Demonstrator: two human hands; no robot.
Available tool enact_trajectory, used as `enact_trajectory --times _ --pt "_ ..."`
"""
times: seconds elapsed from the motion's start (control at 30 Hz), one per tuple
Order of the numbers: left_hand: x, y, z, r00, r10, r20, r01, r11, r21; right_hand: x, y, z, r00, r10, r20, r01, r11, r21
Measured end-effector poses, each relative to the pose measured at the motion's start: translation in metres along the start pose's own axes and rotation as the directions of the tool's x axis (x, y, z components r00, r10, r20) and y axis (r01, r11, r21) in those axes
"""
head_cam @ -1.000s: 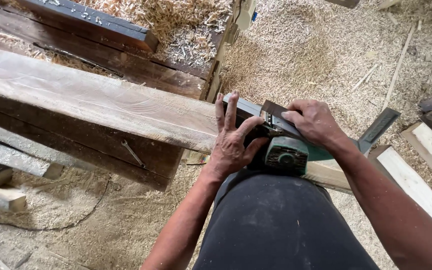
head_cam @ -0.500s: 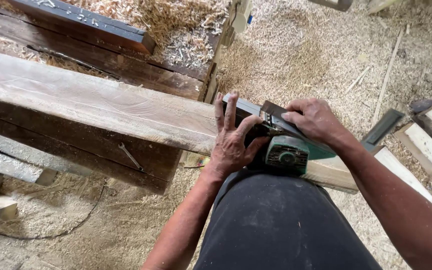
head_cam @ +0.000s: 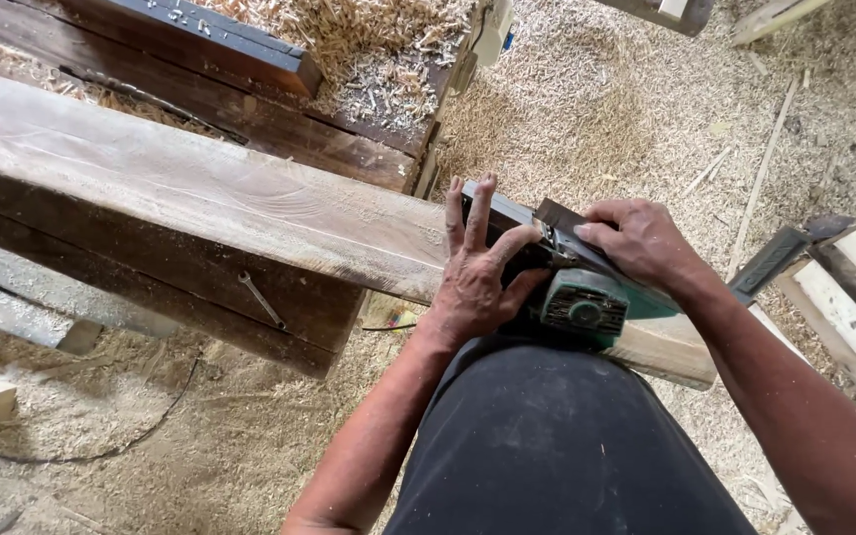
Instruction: Planing a long wooden beam with an electric planer and checking the surface with an L-square.
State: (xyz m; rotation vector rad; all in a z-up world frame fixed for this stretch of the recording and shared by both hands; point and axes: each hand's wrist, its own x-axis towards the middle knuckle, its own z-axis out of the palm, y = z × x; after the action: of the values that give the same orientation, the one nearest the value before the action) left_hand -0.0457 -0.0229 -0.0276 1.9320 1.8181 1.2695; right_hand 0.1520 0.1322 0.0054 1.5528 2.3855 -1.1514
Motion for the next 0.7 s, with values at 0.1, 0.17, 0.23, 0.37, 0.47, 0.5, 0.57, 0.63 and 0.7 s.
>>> enact_trajectory --times 0.1,0.17,0.23,0.37,0.47,0.5,0.57,0.63,0.7 --pt "0.000 0.003 -0.002 1.000 -0.004 0.007 0.005 0.999 -0.031 0.001 0.003 0.000 0.999 -0.042 -0.012 0.041 0.999 -0.032" --pt "0.003 0.005 -0.004 1.000 -0.001 0.008 0.001 1.000 -0.016 0.002 0.002 0.000 0.999 -0.035 -0.003 0.035 0.999 -0.021" --pt "0.002 0.001 0.001 1.000 0.012 -0.006 -0.012 1.000 -0.027 0.002 0.001 -0.001 1.000 -0.028 -0.003 0.028 0.999 -0.032" --pt "-0.002 -0.001 0.002 1.000 0.000 -0.006 0.000 0.999 -0.054 0.007 0.010 0.001 0.993 -0.115 -0.017 0.112 0.987 -0.112" --pt "-0.001 -0.004 0.003 0.999 0.029 -0.013 -0.029 0.999 -0.033 0.008 0.012 0.005 0.983 -0.172 -0.066 0.165 0.980 -0.108" --pt "0.000 -0.005 0.006 0.999 0.043 0.000 -0.043 0.998 -0.049 0.004 0.011 0.004 0.985 -0.152 -0.080 0.143 0.984 -0.105" --pt "-0.001 -0.009 0.007 0.997 0.068 -0.032 -0.068 0.998 -0.003 0.001 0.001 0.004 1.000 -0.018 0.007 0.018 1.000 0.011" --pt "-0.001 -0.008 0.006 0.998 0.065 -0.021 -0.065 0.998 -0.006 0.000 -0.004 0.003 0.999 -0.036 -0.006 0.036 0.999 -0.016" --pt "-0.002 -0.005 0.003 0.998 0.062 -0.007 -0.062 0.998 -0.006 -0.001 -0.001 0.005 0.998 -0.055 -0.017 0.054 0.998 -0.041"
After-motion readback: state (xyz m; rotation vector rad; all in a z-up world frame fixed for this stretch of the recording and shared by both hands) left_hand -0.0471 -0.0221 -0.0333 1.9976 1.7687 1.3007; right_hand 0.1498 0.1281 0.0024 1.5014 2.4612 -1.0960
